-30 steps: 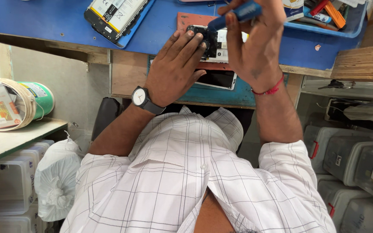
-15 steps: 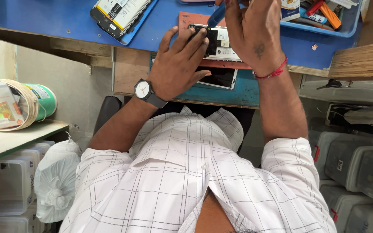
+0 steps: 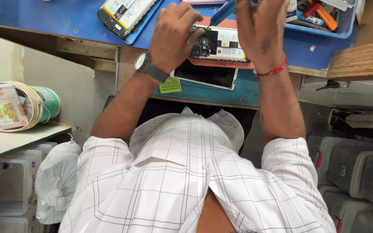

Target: The person holds a smartphone, removes its back cover and battery, and uses a blue pry tool to work on the internal components of the disassembled phone on a workbench. They then carry the opened phone to another bench and continue manipulating its internal parts by hand.

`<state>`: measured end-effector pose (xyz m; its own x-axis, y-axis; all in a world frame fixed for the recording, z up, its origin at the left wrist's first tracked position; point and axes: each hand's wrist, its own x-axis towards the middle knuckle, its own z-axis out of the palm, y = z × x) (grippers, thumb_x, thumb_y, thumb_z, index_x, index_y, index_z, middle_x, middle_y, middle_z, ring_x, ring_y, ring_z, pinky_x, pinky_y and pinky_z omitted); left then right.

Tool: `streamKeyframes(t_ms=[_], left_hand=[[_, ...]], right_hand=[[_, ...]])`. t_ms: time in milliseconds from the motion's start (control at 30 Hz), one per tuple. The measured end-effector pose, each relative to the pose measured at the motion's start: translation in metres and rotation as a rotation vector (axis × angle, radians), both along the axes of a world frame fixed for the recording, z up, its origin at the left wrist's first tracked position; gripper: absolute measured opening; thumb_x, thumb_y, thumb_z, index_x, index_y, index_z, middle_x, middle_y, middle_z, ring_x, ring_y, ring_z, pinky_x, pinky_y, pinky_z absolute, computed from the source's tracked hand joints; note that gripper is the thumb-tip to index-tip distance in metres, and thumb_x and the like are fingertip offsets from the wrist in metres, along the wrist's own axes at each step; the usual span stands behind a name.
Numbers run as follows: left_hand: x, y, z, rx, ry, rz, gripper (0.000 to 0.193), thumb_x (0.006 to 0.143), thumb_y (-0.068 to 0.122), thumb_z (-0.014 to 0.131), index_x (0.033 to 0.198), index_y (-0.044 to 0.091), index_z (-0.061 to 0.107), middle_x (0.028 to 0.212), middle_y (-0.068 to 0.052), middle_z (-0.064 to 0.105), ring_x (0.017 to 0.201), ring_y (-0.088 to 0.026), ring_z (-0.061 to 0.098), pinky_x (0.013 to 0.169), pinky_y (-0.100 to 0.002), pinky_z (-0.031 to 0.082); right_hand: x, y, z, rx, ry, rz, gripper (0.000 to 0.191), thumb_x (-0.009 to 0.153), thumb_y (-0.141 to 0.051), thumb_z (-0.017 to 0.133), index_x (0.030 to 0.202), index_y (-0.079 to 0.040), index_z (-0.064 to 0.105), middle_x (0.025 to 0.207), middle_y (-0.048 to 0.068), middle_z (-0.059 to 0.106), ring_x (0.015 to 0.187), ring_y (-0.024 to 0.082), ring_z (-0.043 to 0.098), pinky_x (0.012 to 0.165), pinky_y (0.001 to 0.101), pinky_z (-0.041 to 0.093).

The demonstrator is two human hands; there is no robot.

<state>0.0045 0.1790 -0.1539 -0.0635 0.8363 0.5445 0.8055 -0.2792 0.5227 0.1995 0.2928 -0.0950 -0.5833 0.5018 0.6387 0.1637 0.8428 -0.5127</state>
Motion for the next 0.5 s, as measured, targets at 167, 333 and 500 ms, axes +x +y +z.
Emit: streamKeyframes(t_ms=[167, 333, 500], left_hand=[[-0.001, 0.026, -0.002, 0.131, 0.049, -0.024, 0.019, 0.093, 0.02, 0.084, 0.099, 0.01, 0.069, 0.094, -0.005, 0.07, 0.091, -0.027, 0.065, 0.083, -0.044, 0.047], [0.003, 0.049, -0.008, 0.136, 0.246, 0.107, 0.015, 0.091, 0.025, 0.082, 0.085, 0.014, 0.074, 0.074, -0.002, 0.069, 0.065, -0.022, 0.066, 0.06, -0.039, 0.049], [0.007, 0.059, -0.009, 0.09, 0.413, 0.181, 0.018, 0.087, 0.028, 0.08, 0.075, 0.016, 0.075, 0.063, 0.0, 0.066, 0.054, -0.018, 0.065, 0.05, -0.036, 0.05]], right_hand=[[0.014, 0.007, -0.015, 0.003, 0.069, -0.017, 0.025, 0.123, -0.017, 0.056, 0.126, -0.003, 0.035, 0.111, 0.011, 0.059, 0.089, 0.015, 0.067, 0.071, 0.0276, 0.056], [0.024, 0.003, -0.015, -0.232, 0.232, -0.006, 0.034, 0.122, -0.021, 0.052, 0.135, -0.004, 0.026, 0.118, 0.013, 0.059, 0.089, 0.016, 0.076, 0.079, 0.0294, 0.066], [0.018, -0.014, -0.012, -0.134, 0.171, 0.229, 0.036, 0.124, -0.01, 0.045, 0.145, -0.01, 0.016, 0.128, 0.018, 0.056, 0.102, 0.024, 0.074, 0.085, 0.0331, 0.064]])
